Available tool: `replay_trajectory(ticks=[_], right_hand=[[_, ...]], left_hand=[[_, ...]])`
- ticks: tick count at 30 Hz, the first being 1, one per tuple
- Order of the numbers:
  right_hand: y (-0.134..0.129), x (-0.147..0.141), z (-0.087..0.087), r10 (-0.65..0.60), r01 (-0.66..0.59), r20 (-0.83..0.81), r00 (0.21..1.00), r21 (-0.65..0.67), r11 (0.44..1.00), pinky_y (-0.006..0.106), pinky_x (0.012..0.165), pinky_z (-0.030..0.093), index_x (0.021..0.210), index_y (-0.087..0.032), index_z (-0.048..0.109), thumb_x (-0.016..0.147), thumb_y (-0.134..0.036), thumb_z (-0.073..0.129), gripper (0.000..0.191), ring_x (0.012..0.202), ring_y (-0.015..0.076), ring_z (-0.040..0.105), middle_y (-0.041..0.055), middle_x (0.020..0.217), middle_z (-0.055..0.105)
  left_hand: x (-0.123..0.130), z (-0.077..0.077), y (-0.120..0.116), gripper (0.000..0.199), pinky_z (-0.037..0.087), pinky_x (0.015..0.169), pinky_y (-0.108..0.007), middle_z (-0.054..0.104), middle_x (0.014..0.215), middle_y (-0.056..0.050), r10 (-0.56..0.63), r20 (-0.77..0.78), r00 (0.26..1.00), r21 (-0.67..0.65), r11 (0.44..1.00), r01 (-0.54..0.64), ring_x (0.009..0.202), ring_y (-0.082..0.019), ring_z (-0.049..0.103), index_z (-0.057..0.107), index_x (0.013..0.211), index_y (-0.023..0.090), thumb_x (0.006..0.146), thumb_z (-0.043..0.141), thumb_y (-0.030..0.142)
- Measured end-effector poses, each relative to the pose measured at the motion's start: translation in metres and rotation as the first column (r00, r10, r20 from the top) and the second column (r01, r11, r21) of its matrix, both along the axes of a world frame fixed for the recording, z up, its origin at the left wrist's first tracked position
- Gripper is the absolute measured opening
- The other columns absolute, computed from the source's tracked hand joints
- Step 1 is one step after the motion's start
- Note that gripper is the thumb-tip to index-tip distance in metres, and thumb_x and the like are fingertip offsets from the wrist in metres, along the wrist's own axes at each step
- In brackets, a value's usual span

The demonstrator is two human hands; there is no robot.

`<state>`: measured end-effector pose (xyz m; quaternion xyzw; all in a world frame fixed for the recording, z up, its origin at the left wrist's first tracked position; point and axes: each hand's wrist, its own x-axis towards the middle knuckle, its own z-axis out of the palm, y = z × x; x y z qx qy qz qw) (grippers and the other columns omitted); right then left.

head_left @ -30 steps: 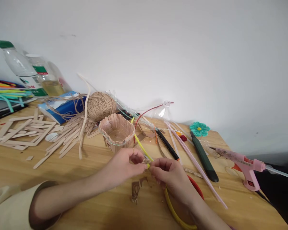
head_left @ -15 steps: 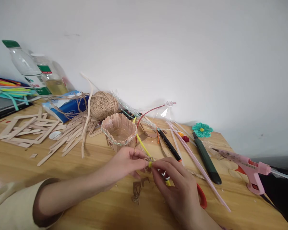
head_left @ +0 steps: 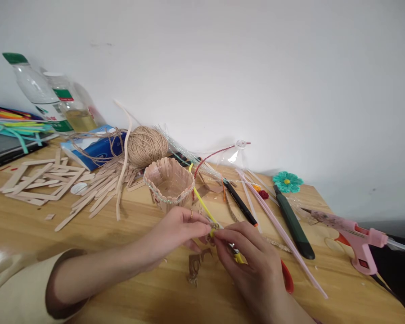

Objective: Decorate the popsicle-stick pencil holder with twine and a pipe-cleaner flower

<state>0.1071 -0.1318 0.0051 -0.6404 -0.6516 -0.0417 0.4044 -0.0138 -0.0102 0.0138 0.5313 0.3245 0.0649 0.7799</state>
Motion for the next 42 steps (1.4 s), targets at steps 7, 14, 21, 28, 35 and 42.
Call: replay_trajectory(ticks=[7, 14, 21, 28, 35, 42], right_hand=[[-0.0025, 0.0010, 0.0044, -0.021, 0.019, -0.105, 0.994, -0.023, 1.000, 0.024, 0.057, 0.050, 0.087, -0.019, 0.064, 0.082, -0.010, 0.056, 0.014, 0.068, 0.0133, 0.060, 0.0039, 0.078, 0.062], [-0.0007, 0.0031, 0.0029, 0.004, -0.011, -0.214, 0.977, -0.033, 0.999, 0.021, 0.054, 0.048, 0.085, -0.020, 0.062, 0.083, -0.009, 0.057, 0.012, 0.066, 0.0110, 0.057, 0.0021, 0.077, 0.060], [-0.0035, 0.0002, 0.0040, 0.011, -0.022, -0.280, 0.960, -0.036, 0.999, 0.021, 0.056, 0.048, 0.089, -0.023, 0.061, 0.082, -0.011, 0.058, 0.014, 0.067, 0.0117, 0.057, 0.0014, 0.082, 0.060], [-0.0057, 0.0020, -0.0029, -0.129, 0.057, -0.592, 0.795, -0.139, 0.989, 0.020, 0.055, 0.046, 0.094, -0.026, 0.057, 0.084, -0.023, 0.058, 0.010, 0.065, 0.0121, 0.055, -0.0013, 0.080, 0.058], [-0.0015, 0.0045, -0.0016, -0.233, 0.107, -0.789, 0.569, -0.209, 0.972, 0.022, 0.060, 0.045, 0.095, -0.023, 0.059, 0.079, -0.030, 0.061, 0.018, 0.077, 0.0151, 0.057, 0.0017, 0.086, 0.060], [0.0009, 0.0041, -0.0037, -0.235, 0.081, -0.869, 0.436, -0.222, 0.972, 0.021, 0.058, 0.041, 0.094, -0.022, 0.060, 0.074, -0.025, 0.061, 0.020, 0.073, 0.0139, 0.054, 0.0009, 0.084, 0.060]], left_hand=[[-0.0005, -0.0016, 0.0017, 0.018, 0.050, 0.061, -0.024, 0.066, 0.073, -0.003, 0.012, 0.049, 0.999, -0.034, 0.999, -0.010, 0.075, -0.016, 0.060, 0.069, 0.071, 0.014, 0.067, 0.067, 0.032], [-0.0004, 0.0020, 0.0007, 0.024, 0.049, 0.059, -0.025, 0.062, 0.075, -0.003, -0.040, 0.075, 0.996, -0.060, 0.997, 0.044, 0.076, -0.016, 0.057, 0.067, 0.074, 0.013, 0.064, 0.070, 0.035], [0.0029, 0.0023, 0.0013, 0.026, 0.048, 0.057, -0.026, 0.060, 0.072, -0.001, -0.021, 0.008, 1.000, -0.036, 0.999, 0.021, 0.069, -0.014, 0.055, 0.065, 0.073, 0.013, 0.054, 0.073, 0.027], [0.0021, 0.0006, 0.0009, 0.020, 0.045, 0.055, -0.024, 0.058, 0.062, 0.002, -0.052, 0.036, 0.998, 0.047, 0.998, 0.050, 0.058, -0.010, 0.050, 0.065, 0.073, 0.013, 0.057, 0.069, 0.025], [0.0019, 0.0006, 0.0005, 0.018, 0.045, 0.055, -0.023, 0.058, 0.059, 0.004, -0.016, 0.064, 0.998, 0.040, 0.999, 0.014, 0.053, -0.008, 0.052, 0.062, 0.070, 0.014, 0.056, 0.070, 0.022], [0.0019, 0.0014, -0.0006, 0.017, 0.044, 0.055, -0.023, 0.058, 0.059, 0.004, 0.001, 0.067, 0.998, 0.037, 0.999, -0.004, 0.053, -0.008, 0.052, 0.062, 0.066, 0.013, 0.052, 0.070, 0.019]])
